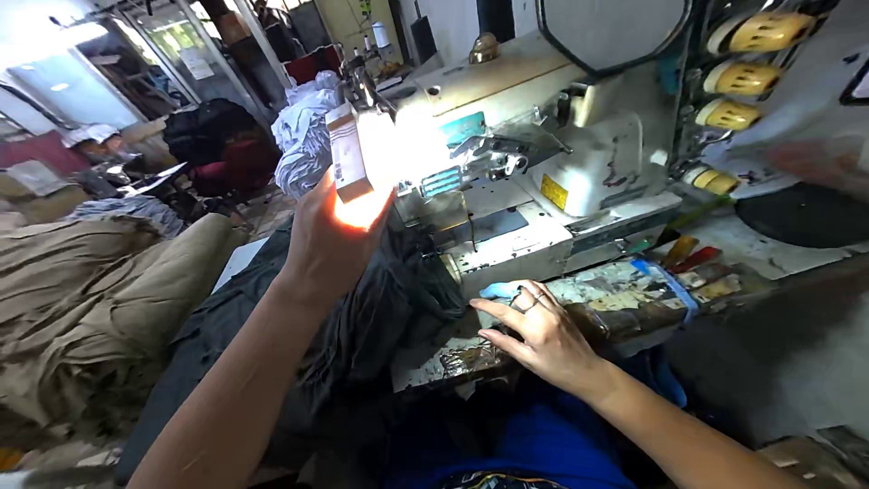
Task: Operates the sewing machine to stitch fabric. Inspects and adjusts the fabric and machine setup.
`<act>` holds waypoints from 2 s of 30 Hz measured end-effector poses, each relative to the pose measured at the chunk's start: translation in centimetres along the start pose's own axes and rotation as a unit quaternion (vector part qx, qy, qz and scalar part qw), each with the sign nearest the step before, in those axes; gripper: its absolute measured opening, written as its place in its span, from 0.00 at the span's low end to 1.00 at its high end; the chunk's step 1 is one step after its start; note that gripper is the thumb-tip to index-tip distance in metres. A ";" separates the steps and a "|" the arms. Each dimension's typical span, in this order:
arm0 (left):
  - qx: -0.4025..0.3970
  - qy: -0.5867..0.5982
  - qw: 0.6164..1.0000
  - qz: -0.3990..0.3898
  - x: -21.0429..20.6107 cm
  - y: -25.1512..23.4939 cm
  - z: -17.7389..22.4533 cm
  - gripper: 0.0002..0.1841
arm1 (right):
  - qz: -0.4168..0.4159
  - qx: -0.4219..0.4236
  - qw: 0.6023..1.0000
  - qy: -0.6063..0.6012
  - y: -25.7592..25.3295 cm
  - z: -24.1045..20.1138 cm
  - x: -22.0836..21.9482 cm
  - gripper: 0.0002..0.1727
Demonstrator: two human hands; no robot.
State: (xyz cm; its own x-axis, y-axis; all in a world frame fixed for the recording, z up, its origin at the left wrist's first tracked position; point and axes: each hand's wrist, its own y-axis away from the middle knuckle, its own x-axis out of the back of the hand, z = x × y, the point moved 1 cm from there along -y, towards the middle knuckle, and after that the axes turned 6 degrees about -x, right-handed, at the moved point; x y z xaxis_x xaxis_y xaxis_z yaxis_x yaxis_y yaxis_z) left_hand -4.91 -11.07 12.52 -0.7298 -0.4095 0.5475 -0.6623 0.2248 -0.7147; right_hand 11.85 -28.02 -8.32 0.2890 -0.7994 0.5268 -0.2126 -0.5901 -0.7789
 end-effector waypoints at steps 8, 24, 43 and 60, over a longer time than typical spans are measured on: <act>0.006 -0.010 1.000 -0.023 0.4 -0.3 0.2 0.13 | -0.005 -0.015 1.000 -0.007 0.3 0.1 -0.1 0.20; 0.024 -0.012 0.999 -0.018 -0.3 -1.0 0.7 0.13 | -0.021 -0.017 1.000 -0.013 1.1 0.2 -0.5 0.18; 0.034 -0.001 0.999 -0.024 -0.4 -1.2 0.9 0.13 | 0.017 -0.143 0.936 -0.322 -6.0 -3.7 -0.3 0.14; 0.032 0.012 0.999 -0.001 -0.6 -0.9 0.6 0.12 | 0.029 -0.210 0.869 -0.446 -8.8 -5.1 -1.3 0.11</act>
State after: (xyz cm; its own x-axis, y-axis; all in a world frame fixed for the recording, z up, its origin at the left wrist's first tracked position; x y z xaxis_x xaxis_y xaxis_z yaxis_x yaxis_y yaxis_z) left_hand -3.79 -11.55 12.58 -0.7333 -0.3877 0.5586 -0.6519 0.1675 -0.7395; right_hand 8.59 -22.35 -0.44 0.8355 -0.5339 -0.1299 -0.5195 -0.6906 -0.5031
